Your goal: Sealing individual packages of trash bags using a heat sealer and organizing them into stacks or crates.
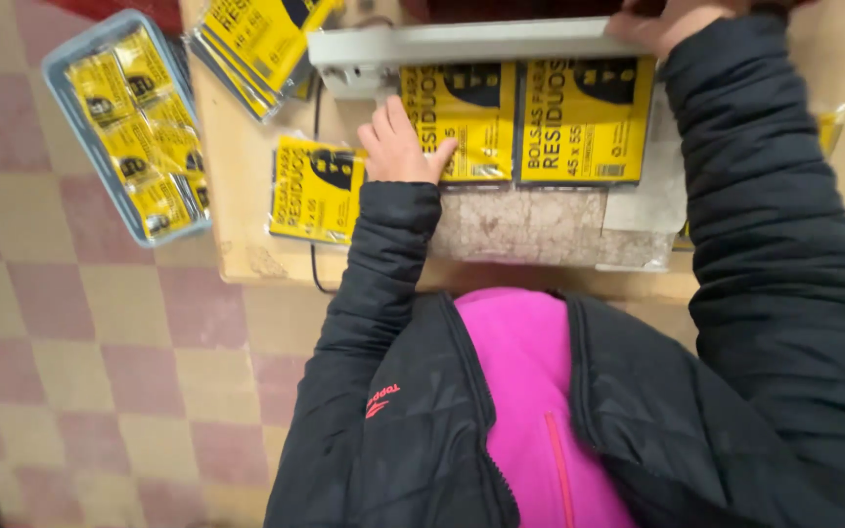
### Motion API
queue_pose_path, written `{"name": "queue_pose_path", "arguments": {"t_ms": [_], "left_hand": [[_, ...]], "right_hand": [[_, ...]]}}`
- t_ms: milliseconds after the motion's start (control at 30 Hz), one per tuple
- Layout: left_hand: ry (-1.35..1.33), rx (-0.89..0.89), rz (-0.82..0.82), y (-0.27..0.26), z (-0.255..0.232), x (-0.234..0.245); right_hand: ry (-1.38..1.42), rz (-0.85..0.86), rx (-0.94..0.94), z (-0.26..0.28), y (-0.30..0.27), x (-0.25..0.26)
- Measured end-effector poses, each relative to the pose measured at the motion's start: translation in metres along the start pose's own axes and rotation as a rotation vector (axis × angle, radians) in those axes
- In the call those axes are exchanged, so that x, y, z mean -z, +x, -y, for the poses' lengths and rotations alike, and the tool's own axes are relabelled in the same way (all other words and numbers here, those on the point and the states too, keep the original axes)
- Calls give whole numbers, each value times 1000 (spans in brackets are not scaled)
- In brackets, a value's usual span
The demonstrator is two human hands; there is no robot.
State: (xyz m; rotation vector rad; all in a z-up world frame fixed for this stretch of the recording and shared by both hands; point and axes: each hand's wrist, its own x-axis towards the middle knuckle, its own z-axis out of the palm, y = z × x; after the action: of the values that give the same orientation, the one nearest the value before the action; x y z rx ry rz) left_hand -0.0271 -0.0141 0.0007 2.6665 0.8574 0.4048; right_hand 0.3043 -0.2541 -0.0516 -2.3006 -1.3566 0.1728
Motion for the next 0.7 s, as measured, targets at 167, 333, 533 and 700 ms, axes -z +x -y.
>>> {"name": "queue_pose_path", "arguments": {"t_ms": [167,333,533,700], "left_hand": [[12,192,54,21,-3,-12],[-28,299,161,42,5,-24],[-194,389,317,65,13,-17],[-94,313,471,63,14,-20]], "right_hand": [[538,-212,-110,5,7,37],[1091,-177,133,48,-21,93],[306,-7,-503,80,-62,30],[82,-236,-536,52,-72,-35]]}}
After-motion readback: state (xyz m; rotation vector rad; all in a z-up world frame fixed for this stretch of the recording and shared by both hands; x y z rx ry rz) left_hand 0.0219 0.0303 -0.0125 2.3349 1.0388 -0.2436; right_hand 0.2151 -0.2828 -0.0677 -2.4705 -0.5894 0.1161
